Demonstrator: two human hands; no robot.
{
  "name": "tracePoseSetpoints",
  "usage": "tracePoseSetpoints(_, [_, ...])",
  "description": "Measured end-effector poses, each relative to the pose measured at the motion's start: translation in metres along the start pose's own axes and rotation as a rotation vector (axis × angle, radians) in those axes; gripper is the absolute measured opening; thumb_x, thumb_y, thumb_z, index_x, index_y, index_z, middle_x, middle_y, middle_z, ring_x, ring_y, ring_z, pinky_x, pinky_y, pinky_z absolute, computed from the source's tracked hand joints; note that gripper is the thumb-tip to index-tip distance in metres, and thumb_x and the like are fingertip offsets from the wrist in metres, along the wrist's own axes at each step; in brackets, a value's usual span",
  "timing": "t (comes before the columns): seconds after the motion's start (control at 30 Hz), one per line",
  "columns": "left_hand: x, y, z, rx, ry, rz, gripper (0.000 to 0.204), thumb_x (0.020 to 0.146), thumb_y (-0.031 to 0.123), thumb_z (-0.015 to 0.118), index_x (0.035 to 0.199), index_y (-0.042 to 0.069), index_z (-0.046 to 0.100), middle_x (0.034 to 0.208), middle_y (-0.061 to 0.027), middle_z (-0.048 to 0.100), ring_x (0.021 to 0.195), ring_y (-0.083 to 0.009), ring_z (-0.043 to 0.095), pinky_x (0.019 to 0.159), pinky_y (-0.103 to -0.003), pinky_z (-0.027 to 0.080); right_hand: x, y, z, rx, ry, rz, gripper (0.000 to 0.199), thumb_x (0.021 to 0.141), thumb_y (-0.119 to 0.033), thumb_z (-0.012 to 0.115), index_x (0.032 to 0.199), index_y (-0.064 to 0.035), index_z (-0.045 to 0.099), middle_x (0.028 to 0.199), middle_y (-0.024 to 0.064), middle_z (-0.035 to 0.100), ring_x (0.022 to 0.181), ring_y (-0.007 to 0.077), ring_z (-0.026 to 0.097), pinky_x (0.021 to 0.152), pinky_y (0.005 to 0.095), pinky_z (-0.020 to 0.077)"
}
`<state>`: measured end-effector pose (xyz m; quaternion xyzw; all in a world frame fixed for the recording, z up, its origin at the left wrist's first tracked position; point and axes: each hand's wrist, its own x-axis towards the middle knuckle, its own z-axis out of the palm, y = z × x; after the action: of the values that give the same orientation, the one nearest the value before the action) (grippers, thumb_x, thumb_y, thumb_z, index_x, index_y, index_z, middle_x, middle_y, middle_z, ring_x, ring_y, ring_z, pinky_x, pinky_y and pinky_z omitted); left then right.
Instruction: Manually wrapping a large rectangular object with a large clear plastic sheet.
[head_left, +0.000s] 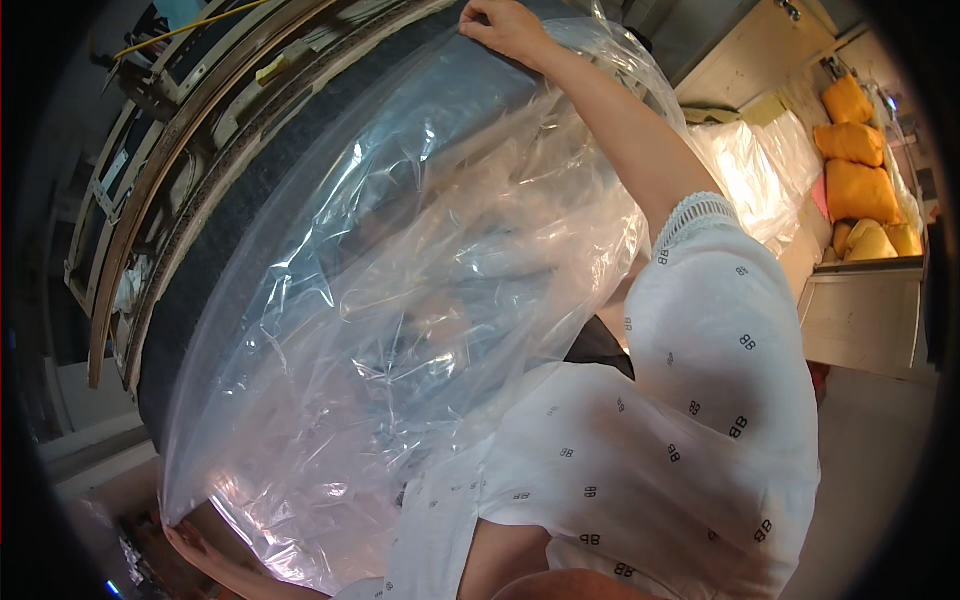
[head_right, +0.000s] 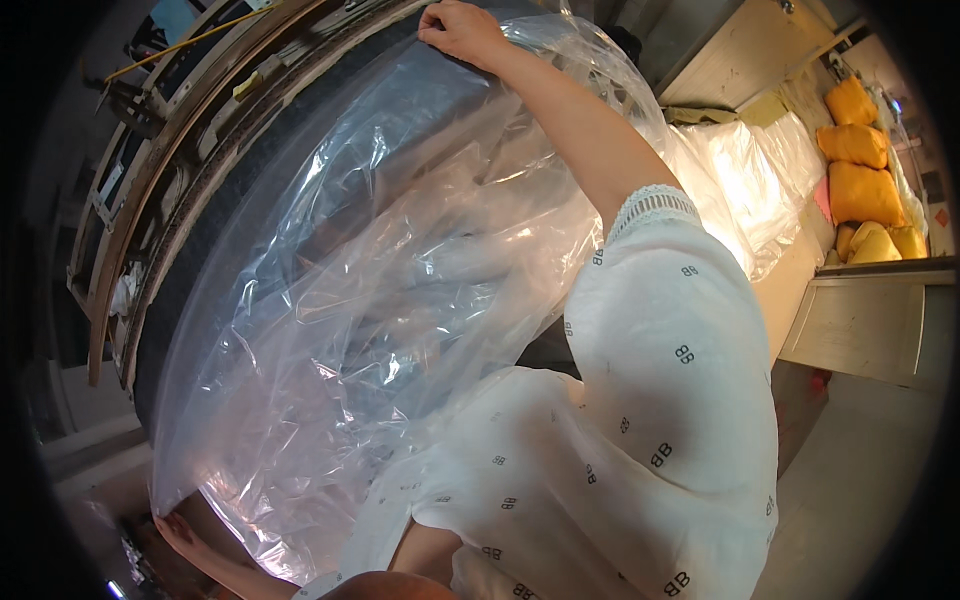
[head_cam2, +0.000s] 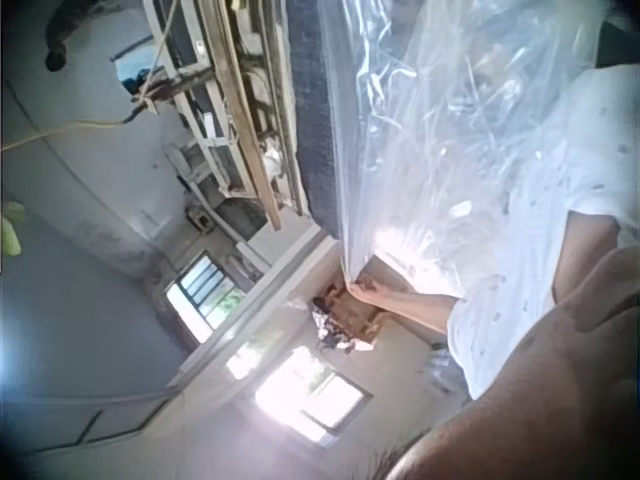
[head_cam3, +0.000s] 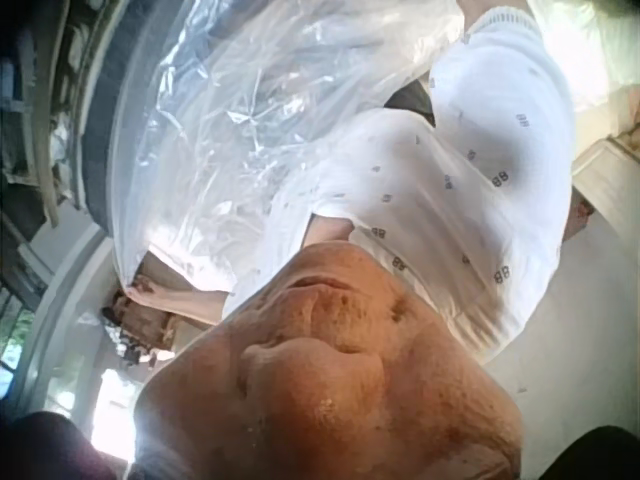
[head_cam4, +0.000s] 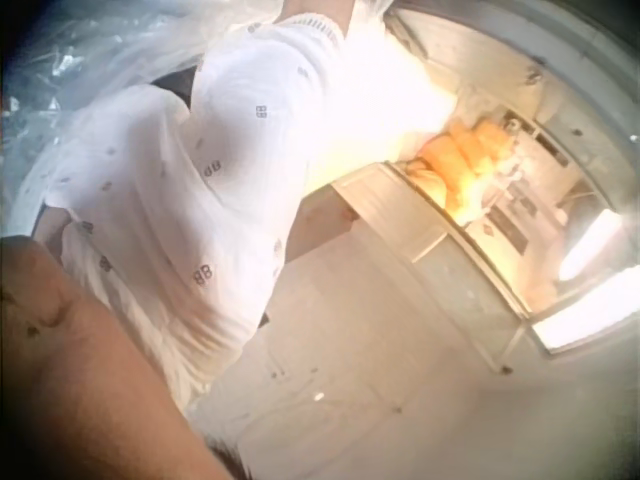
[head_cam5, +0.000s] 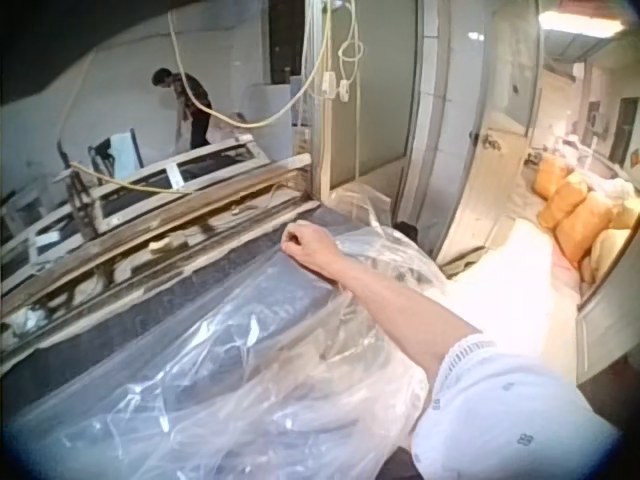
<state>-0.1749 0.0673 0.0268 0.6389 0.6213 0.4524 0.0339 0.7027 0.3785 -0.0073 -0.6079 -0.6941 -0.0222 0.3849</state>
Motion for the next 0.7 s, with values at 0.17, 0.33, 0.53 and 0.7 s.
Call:
tracePoseSetpoints(0.17, [0.016,-0.004,0.01,-0.076,0.032,-0.119,0.042,0.088,0.024,0.051,0.125,0.005,0.044,0.128,-0.0126,0.04,0.109,-0.0251,0.046,0.086,-0.032,0.042,0.024,0.038,0.03,0.029,-0.22,-0.04,0.023,0.073,-0.03,0.06,0.09,-0.0165,0.062,0.092,0.0023,0.063,0.09,0.024,0.058,0.077,0.0352,0.0448])
tracePoseSetpoints(0.33, [0.054,-0.033,0.021,-0.129,0.129,-0.418,0.04,0.088,0.023,0.052,0.123,0.004,0.045,0.125,-0.0119,0.042,0.108,-0.0236,0.046,0.086,-0.031,0.043,0.05,0.038,0.012,0.201,-0.037,0.029,0.021,0.075,-0.026,0.059,0.09,-0.0103,0.059,0.088,0.0059,0.06,0.081,0.0217,0.056,0.071,0.0329,0.044])
tracePoseSetpoints(0.53, [0.142,-0.074,0.014,-0.669,0.304,-0.489,0.032,0.088,0.017,0.047,0.116,0.001,0.047,0.116,-0.0137,0.049,0.104,-0.022,0.049,0.09,-0.034,0.043,0.083,-0.014,-0.071,0.701,0.424,0.2,0.011,0.084,-0.016,0.053,0.09,-0.0071,0.051,0.08,0.0014,0.053,0.078,0.0093,0.052,0.069,0.0215,0.0421])
tracePoseSetpoints(0.7, [0.161,-0.063,0.213,0.326,0.429,-0.2,0.027,0.084,0.027,0.055,0.097,0.003,0.059,0.089,-0.0104,0.061,0.085,-0.0193,0.057,0.079,-0.029,0.043,0.051,0.143,0.02,-0.148,0.172,0.219,0.036,0.082,-0.03,0.053,0.105,-0.003,0.055,0.101,0.0128,0.06,0.096,0.0234,0.057,0.085,0.0327,0.0414])
